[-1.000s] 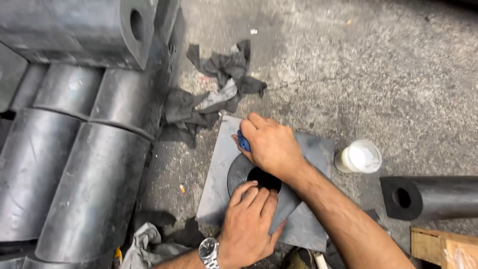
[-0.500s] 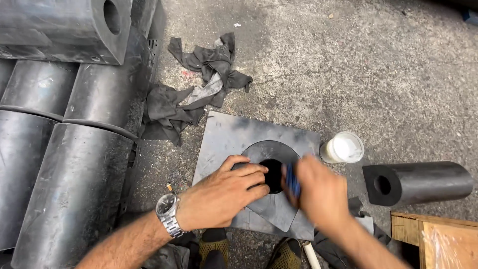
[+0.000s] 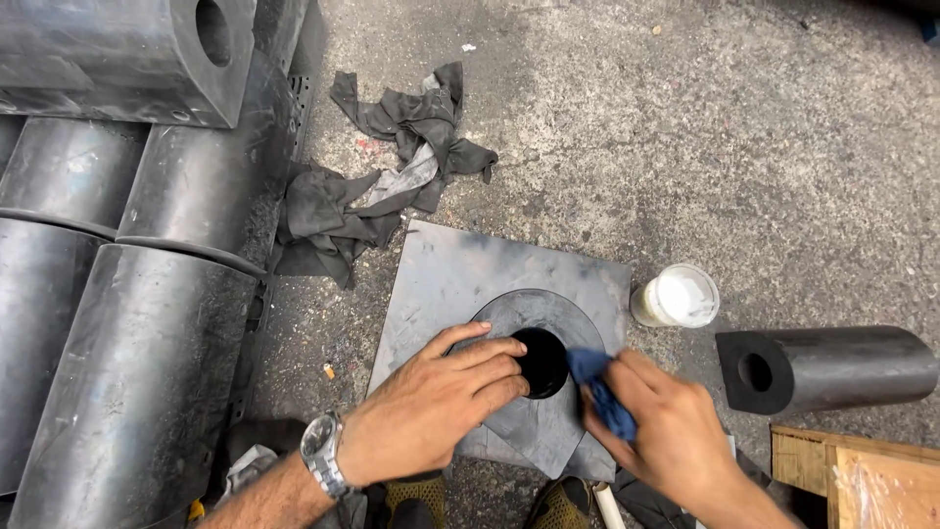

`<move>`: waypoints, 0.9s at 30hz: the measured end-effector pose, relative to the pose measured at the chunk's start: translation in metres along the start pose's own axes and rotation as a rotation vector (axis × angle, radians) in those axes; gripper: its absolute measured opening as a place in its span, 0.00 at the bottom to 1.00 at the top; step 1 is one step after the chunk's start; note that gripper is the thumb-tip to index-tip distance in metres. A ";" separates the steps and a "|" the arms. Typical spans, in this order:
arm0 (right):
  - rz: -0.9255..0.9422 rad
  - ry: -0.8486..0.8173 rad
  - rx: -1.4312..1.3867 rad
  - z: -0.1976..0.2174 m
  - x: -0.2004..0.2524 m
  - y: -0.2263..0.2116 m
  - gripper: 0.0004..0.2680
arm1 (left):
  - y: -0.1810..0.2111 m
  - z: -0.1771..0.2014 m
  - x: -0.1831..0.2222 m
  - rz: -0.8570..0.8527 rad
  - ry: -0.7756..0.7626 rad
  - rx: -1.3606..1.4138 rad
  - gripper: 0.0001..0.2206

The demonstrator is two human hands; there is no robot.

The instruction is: Cleaning and preparing black rubber industrial components using a rag and a stick.

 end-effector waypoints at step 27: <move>-0.833 0.020 -0.717 -0.101 0.100 0.074 0.10 | 0.036 -0.055 -0.010 0.155 0.372 -0.223 0.34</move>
Point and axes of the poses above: each hand's wrist, its own x-axis away from the middle knuckle, its own z-axis out of the back of the hand, y = z × x, the point moved 2 cm from there along -x, towards the middle knuckle, and after that the axes turned 14 degrees about -z, right-handed, at the moved point
